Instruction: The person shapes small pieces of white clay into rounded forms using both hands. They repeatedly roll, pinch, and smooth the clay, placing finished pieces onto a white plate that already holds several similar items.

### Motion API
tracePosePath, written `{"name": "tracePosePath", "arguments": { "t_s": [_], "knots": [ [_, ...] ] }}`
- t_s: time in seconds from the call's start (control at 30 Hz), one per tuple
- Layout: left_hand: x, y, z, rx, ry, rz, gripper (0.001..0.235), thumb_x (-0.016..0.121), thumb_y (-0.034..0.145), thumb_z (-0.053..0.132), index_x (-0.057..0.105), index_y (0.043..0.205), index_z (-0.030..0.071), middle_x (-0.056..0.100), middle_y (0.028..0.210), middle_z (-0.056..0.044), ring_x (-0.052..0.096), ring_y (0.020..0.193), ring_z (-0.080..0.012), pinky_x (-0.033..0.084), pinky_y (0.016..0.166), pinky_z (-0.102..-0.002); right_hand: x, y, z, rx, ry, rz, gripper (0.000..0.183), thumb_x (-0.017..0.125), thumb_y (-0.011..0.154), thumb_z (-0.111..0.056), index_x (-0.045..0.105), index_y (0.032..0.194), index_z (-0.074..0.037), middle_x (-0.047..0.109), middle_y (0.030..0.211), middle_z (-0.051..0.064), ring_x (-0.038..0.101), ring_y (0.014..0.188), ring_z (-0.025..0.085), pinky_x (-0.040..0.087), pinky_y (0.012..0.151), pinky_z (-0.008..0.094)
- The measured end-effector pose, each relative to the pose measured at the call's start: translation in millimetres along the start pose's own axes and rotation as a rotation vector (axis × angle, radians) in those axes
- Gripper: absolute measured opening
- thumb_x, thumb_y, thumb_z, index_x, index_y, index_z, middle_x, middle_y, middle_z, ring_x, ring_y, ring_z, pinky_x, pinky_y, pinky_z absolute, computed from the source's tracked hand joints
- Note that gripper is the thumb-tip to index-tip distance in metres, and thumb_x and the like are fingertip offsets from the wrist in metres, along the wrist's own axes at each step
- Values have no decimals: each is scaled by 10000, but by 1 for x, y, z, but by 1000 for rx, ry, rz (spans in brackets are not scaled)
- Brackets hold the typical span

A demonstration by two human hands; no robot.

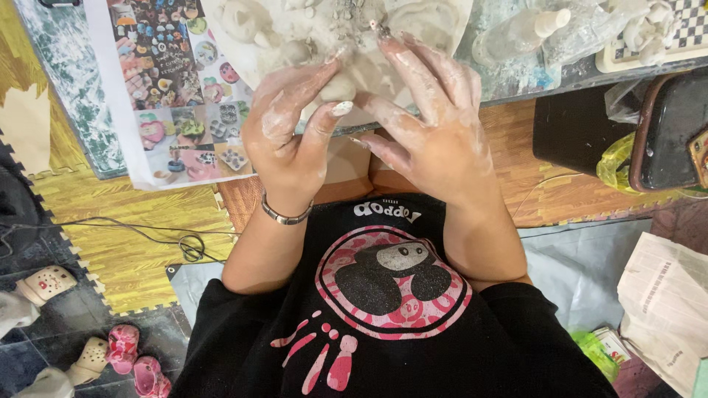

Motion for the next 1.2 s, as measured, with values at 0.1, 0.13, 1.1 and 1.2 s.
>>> {"name": "tracePosePath", "arguments": {
  "t_s": [0.1, 0.13, 1.1, 1.2],
  "knots": [
    [2, 0, -1, -39, -71, -6, 234, 735, 1049, 109, 709, 1267, 27, 748, 1192, -102, 699, 1105, -238, 542, 1012, -319, -3, 1, 1, 25, 45, 42, 555, 944, 808, -272, 719, 1301, -152, 492, 1536, 112, 476, 1407, 350, 385, 1125, 512],
    [3, 0, -2, -54, -88, -7, 220, 726, 1055, 110, 709, 1257, 24, 755, 1189, -105, 699, 1091, -230, 543, 1003, -316, -3, 2, 2, 33, 58, 66, 543, 932, 830, -278, 698, 1300, -141, 499, 1545, 109, 483, 1404, 342, 388, 1133, 496],
    [18, 9, -7, -171, -160, -176, 142, 721, 994, 154, 758, 961, 21, 762, 931, -86, 710, 855, -171, 556, 780, -295, 1, 15, 6, -53, 221, 145, 563, 858, 845, -390, 678, 1288, -92, 681, 1340, 87, 639, 1227, 327, 466, 1058, 461],
    [23, 6, -12, -259, -250, -227, 155, 719, 976, 163, 767, 956, 17, 760, 908, -86, 720, 815, -165, 567, 740, -288, 3, 13, 8, -64, 220, 140, 558, 852, 833, -376, 696, 1281, -82, 690, 1317, 87, 651, 1211, 329, 471, 1047, 466]
  ]
}}
Point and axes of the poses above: each hand's wrist, its own y-axis towards the middle knuckle, its own x-axis out of the palm, z = x × y, the point moved 4 cm from there along y, towards the middle knuckle
